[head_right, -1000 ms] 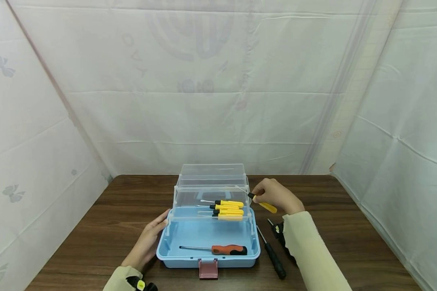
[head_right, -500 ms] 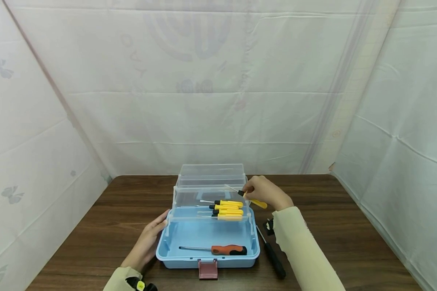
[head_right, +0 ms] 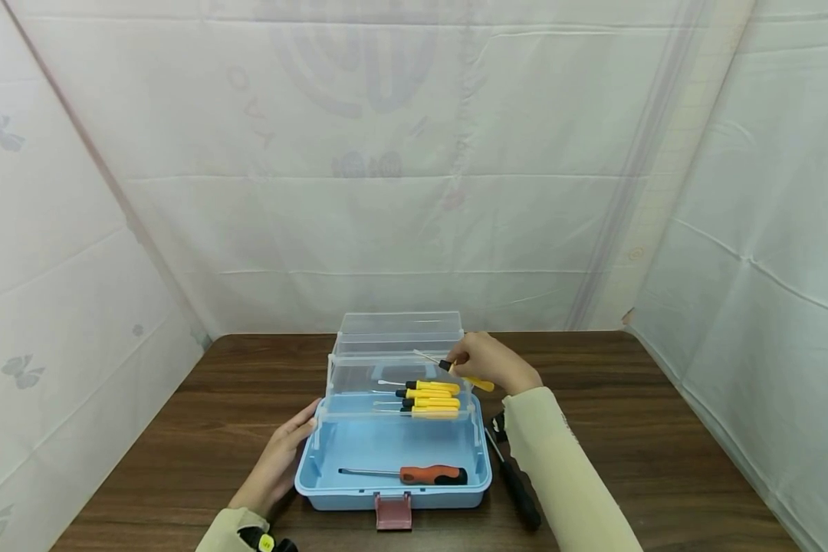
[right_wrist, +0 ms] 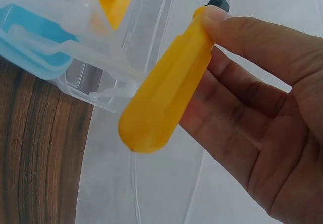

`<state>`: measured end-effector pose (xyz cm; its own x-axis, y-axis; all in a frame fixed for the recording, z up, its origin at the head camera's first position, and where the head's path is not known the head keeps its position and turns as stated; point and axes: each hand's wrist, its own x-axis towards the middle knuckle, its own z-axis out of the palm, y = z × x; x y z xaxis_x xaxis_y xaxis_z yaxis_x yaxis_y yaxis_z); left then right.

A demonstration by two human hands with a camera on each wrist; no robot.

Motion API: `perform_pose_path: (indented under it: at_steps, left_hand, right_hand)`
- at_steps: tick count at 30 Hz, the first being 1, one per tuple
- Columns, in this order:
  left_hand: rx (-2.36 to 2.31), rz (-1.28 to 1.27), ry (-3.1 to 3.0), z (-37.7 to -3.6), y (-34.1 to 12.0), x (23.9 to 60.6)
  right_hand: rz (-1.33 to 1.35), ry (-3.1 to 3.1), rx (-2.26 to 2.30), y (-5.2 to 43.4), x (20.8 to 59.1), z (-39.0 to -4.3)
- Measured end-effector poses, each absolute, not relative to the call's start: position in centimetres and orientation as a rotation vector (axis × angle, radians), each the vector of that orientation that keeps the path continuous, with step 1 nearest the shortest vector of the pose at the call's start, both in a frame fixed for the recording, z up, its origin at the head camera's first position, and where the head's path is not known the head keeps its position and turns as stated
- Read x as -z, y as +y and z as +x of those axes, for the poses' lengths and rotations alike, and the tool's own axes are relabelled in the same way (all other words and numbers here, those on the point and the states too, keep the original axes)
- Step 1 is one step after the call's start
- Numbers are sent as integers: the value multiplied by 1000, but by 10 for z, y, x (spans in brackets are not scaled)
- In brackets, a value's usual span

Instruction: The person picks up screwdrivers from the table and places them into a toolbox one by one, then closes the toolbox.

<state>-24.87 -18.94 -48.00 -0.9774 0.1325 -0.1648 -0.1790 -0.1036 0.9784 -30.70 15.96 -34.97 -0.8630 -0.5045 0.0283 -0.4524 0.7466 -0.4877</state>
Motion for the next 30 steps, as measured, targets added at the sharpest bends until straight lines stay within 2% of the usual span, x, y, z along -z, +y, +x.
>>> perform_pose_path:
  at_steps: [30]
  left_hand:
    - [-2193,-26,1952,-247,-188,478]
  right_hand:
    - [-958,2867,674,123,354,-313]
